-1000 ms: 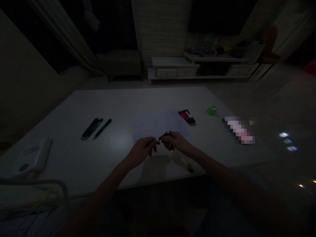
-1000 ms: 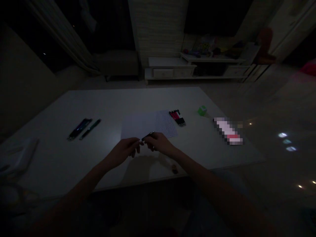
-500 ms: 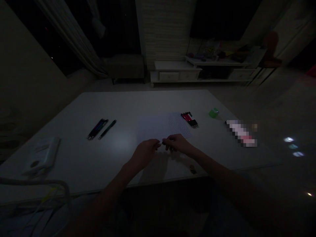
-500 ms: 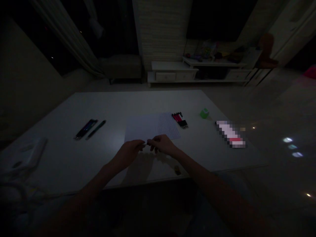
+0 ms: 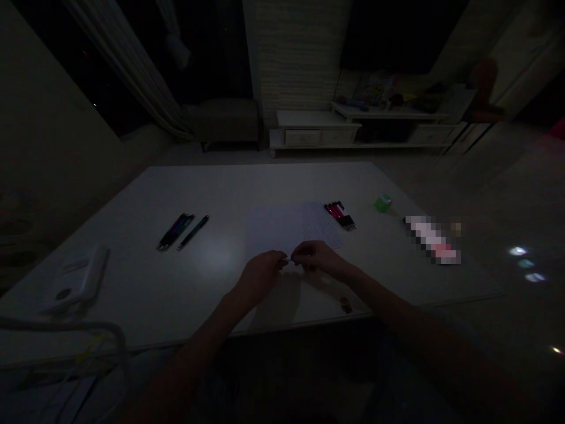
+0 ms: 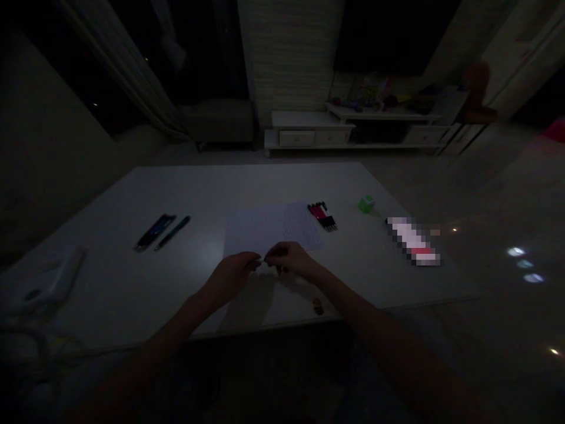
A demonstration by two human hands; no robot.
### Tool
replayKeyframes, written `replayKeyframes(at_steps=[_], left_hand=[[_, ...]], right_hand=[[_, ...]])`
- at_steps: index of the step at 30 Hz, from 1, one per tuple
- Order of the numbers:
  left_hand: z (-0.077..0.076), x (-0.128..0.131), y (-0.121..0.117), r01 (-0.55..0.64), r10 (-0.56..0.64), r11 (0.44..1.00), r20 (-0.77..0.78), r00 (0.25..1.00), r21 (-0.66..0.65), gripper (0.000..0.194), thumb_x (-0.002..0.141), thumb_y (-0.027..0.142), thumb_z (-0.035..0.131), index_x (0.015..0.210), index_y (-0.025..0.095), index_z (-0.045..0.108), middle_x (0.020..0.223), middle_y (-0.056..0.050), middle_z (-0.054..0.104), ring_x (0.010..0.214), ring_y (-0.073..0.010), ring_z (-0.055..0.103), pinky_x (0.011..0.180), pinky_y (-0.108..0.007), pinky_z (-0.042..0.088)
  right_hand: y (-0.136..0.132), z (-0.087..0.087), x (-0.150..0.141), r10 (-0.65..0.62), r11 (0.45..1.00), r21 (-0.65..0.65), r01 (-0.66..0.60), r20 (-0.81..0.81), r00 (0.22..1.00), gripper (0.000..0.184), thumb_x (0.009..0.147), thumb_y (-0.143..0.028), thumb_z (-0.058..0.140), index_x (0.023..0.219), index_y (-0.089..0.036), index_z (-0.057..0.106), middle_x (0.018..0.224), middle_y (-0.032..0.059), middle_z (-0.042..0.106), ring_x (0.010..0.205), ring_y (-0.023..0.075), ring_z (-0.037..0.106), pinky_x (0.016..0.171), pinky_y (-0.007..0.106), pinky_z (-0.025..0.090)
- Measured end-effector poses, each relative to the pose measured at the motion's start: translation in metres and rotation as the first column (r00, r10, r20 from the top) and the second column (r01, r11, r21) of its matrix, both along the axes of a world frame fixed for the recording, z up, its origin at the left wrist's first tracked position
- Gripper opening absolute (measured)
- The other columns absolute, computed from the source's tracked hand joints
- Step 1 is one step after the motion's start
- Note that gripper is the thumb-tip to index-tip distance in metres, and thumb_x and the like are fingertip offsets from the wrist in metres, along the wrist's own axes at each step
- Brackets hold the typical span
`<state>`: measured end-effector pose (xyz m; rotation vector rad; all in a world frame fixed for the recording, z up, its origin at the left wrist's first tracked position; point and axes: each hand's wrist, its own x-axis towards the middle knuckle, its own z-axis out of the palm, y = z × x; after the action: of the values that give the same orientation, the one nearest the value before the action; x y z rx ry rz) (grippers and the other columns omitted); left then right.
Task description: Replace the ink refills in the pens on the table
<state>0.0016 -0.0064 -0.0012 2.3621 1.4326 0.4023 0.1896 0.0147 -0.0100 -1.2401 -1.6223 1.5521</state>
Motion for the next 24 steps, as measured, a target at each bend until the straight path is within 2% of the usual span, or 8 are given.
replayKeyframes(at_steps=[4, 8, 11, 15, 18, 22, 24], left_hand=[[-0.0036, -0.0004, 0.0004, -0.003, 0.003, 1.000, 0.001, 1.000, 0.007, 0.021, 0.087, 0.023, 0.042, 0.100, 0.020, 0.059, 0.097, -0.005, 0.065, 0.085, -0.0164, 0.060, 0.073, -0.026, 0.042], [-0.0048, -0.0004, 0.0005, -0.001, 0.001, 1.000, -0.010, 1.000, 0.005, 0.020, 0.088, 0.024, 0.042, 0.099, 0.020, 0.059, 0.094, -0.005, 0.065, 0.083, -0.0163, 0.059, 0.071, -0.025, 0.042], [-0.0043, -0.0009, 0.0004, 0.003, -0.002, 1.000, -0.013, 1.000, 0.026, 0.019, 0.087, 0.023, 0.043, 0.097, 0.020, 0.058, 0.092, -0.004, 0.065, 0.082, -0.0165, 0.059, 0.069, -0.025, 0.041], [-0.0041, -0.0011, 0.0001, 0.009, -0.009, 1.000, -0.005, 1.000, 0.016, 0.018, 0.088, 0.026, 0.041, 0.092, 0.020, 0.057, 0.088, -0.004, 0.064, 0.078, -0.0158, 0.059, 0.066, -0.024, 0.039], [-0.0050, 0.0000, -0.0008, -0.014, 0.014, 1.000, 0.001, 1.000, -0.008, 0.019, 0.089, 0.028, 0.039, 0.093, 0.020, 0.056, 0.087, -0.004, 0.064, 0.076, -0.0156, 0.058, 0.063, -0.024, 0.038], [-0.0053, 0.0018, -0.0024, -0.001, 0.001, 1.000, -0.004, 1.000, -0.030, 0.018, 0.089, 0.026, 0.038, 0.093, 0.020, 0.055, 0.086, -0.004, 0.063, 0.075, -0.0155, 0.058, 0.062, -0.024, 0.038], [-0.0042, 0.0023, -0.0030, 0.010, -0.010, 0.999, -0.011, 1.000, -0.031, 0.018, 0.089, 0.026, 0.039, 0.092, 0.020, 0.055, 0.087, -0.004, 0.063, 0.076, -0.0159, 0.058, 0.064, -0.024, 0.038]], right_hand=[[-0.0008, 0.0008, 0.0003, 0.005, 0.999, -0.050, -0.004, 0.014, 1.000, 0.037, 0.074, -0.047, 0.058, 0.080, -0.011, 0.064, 0.068, 0.0068, 0.066, 0.046, 0.0071, 0.053, 0.041, 0.017, 0.037], [-0.0005, -0.0002, 0.0006, 0.006, 1.000, -0.012, -0.006, 0.010, 1.000, 0.035, 0.069, -0.044, 0.065, 0.084, -0.012, 0.063, 0.069, 0.0055, 0.066, 0.048, 0.0082, 0.054, 0.043, 0.018, 0.039], [0.0005, -0.0015, 0.0009, 0.008, 0.998, -0.063, -0.006, 0.028, 1.000, 0.040, 0.076, -0.050, 0.055, 0.078, -0.011, 0.064, 0.066, 0.0070, 0.066, 0.044, 0.0081, 0.053, 0.041, 0.019, 0.038], [0.0012, 0.0001, 0.0030, 0.000, 0.999, 0.054, -0.001, 0.020, 1.000, 0.032, 0.068, -0.042, 0.066, 0.079, -0.012, 0.064, 0.068, 0.0056, 0.065, 0.049, 0.0085, 0.054, 0.043, 0.019, 0.038], [0.0001, 0.0027, 0.0038, -0.045, 0.993, 0.110, 0.040, 0.039, 0.998, 0.034, 0.064, -0.040, 0.070, 0.084, -0.013, 0.063, 0.072, 0.0057, 0.066, 0.054, 0.0098, 0.057, 0.044, 0.018, 0.039], [-0.0027, 0.0022, 0.0015, -0.020, 1.000, -0.015, 0.021, 0.099, 0.995, 0.040, 0.076, -0.050, 0.053, 0.078, -0.011, 0.063, 0.065, 0.0078, 0.066, 0.044, 0.0087, 0.053, 0.039, 0.019, 0.036], [-0.0036, 0.0004, 0.0002, -0.009, 1.000, 0.006, 0.009, 0.089, 0.996, 0.037, 0.074, -0.047, 0.057, 0.072, -0.010, 0.063, 0.061, 0.0069, 0.065, 0.044, 0.0083, 0.052, 0.039, 0.019, 0.036]])
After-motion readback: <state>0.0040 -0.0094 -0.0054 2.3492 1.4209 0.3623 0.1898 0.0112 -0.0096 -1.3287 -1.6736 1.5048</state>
